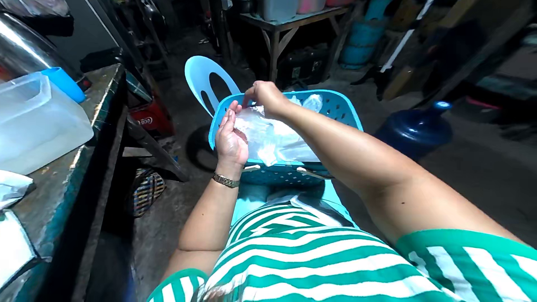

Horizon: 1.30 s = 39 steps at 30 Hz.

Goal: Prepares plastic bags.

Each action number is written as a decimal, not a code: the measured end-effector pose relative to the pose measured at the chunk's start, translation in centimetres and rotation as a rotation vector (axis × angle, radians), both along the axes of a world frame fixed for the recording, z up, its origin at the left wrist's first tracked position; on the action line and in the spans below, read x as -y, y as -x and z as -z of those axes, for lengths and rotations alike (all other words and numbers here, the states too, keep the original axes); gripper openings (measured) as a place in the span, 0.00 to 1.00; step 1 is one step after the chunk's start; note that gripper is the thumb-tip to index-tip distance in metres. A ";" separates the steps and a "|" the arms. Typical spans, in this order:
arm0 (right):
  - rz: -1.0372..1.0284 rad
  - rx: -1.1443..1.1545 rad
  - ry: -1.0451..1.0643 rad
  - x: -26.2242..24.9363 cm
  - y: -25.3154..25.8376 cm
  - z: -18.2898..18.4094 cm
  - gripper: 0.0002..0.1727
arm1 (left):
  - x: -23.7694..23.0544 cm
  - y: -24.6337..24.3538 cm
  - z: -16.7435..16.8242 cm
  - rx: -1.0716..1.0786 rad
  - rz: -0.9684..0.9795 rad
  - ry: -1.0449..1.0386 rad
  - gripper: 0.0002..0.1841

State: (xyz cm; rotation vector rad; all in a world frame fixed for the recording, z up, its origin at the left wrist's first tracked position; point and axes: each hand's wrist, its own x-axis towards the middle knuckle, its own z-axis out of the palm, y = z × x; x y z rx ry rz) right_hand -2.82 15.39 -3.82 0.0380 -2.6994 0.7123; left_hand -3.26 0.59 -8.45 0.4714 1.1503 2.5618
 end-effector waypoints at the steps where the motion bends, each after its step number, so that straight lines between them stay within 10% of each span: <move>1: -0.014 -0.050 0.067 -0.1 -0.7 -0.7 0.08 | -0.1 0.0 0.0 -0.008 -0.013 0.005 0.17; 5: -0.073 0.065 0.342 -0.3 -3.4 -2.1 0.27 | -0.3 -0.4 -0.2 -0.012 -0.037 0.060 0.18; 10: -0.147 0.044 0.257 -0.3 -4.1 -1.7 0.09 | -0.2 -0.3 0.3 -0.067 0.010 0.083 0.21; 18: -0.100 0.006 0.324 0.0 -4.6 -2.0 0.10 | 0.4 -1.6 0.0 -0.065 0.051 0.120 0.06; 26: -0.265 0.022 1.217 0.8 -4.6 -2.1 0.11 | 2.3 -1.5 0.9 -0.202 0.281 0.077 0.08; 30: -0.196 0.183 1.133 0.5 -5.1 -2.2 0.20 | 2.5 -0.8 1.1 -0.110 0.473 -0.073 0.09; 34: -0.717 0.328 0.754 -1.5 -5.6 -1.0 0.12 | 1.8 0.0 0.8 -0.049 0.468 -0.273 0.22; 39: -0.803 0.037 1.207 -1.8 -5.2 -0.6 0.15 | 3.0 0.2 2.2 -0.194 0.643 -0.187 0.21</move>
